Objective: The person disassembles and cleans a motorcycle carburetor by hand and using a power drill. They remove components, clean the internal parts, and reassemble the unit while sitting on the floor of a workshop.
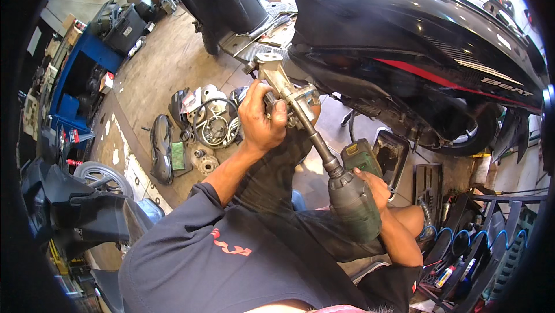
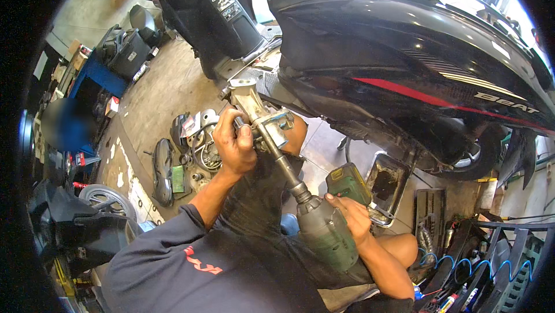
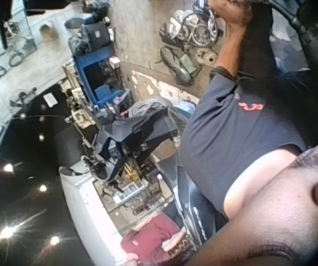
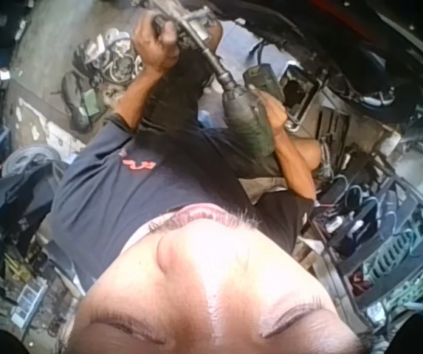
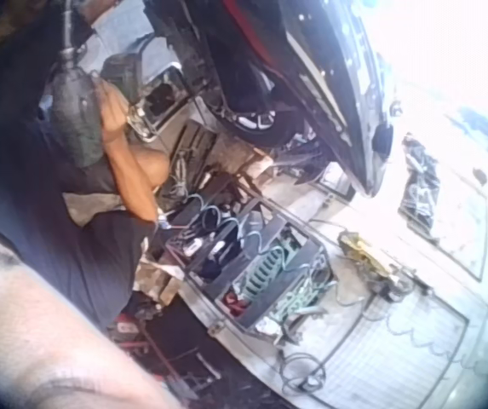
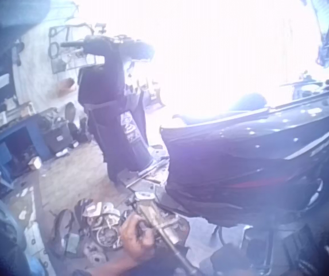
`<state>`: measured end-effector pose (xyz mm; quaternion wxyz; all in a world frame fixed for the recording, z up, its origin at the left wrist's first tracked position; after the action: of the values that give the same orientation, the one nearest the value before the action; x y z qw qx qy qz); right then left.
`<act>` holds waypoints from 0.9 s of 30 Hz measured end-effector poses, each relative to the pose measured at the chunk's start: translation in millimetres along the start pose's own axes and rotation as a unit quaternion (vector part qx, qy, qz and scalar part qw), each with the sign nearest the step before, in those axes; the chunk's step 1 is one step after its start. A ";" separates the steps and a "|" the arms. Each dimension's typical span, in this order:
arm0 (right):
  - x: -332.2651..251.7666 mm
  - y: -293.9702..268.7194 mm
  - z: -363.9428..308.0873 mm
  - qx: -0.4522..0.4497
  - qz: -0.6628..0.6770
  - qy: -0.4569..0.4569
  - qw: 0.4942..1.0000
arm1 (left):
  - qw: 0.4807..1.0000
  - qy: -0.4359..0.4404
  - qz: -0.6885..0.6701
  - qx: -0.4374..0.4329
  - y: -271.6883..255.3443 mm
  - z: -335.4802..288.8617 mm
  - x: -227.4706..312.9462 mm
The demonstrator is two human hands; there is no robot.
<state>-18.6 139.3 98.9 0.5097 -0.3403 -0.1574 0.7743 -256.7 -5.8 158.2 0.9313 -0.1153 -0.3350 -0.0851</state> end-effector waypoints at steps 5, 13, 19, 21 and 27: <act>-1.3 11.0 10.1 -0.069 0.032 0.077 0.994 | 0.999 0.038 0.020 0.001 1.2 2.9 9.1; 18.5 42.9 -26.2 -0.275 0.082 0.251 0.924 | 0.999 0.023 0.025 0.017 -1.4 8.0 10.9; 32.4 41.2 -32.8 -0.083 0.155 0.193 0.965 | 1.000 0.006 0.028 -0.006 -8.4 14.4 7.9; 9.2 24.3 -7.1 -0.054 0.032 0.030 0.998 | 0.999 -0.001 0.039 -0.012 -15.8 8.8 2.3; -6.5 16.3 0.4 -0.047 0.005 0.032 0.998 | 0.994 -0.038 0.067 -0.072 -13.8 26.5 -1.6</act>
<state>-28.3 126.4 91.9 0.4937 -0.3893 -0.1756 0.7576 -277.2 -11.7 179.1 0.9108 -0.2068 -0.3547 -0.0423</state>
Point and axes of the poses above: each hand's wrist, its own z-axis towards the middle knuckle, its own y-axis out of the palm, x = y × z, the point moved 8 cm from there along z, towards the middle knuckle, and after that the axes turned 15 degrees about -z, right-handed, at the moved point
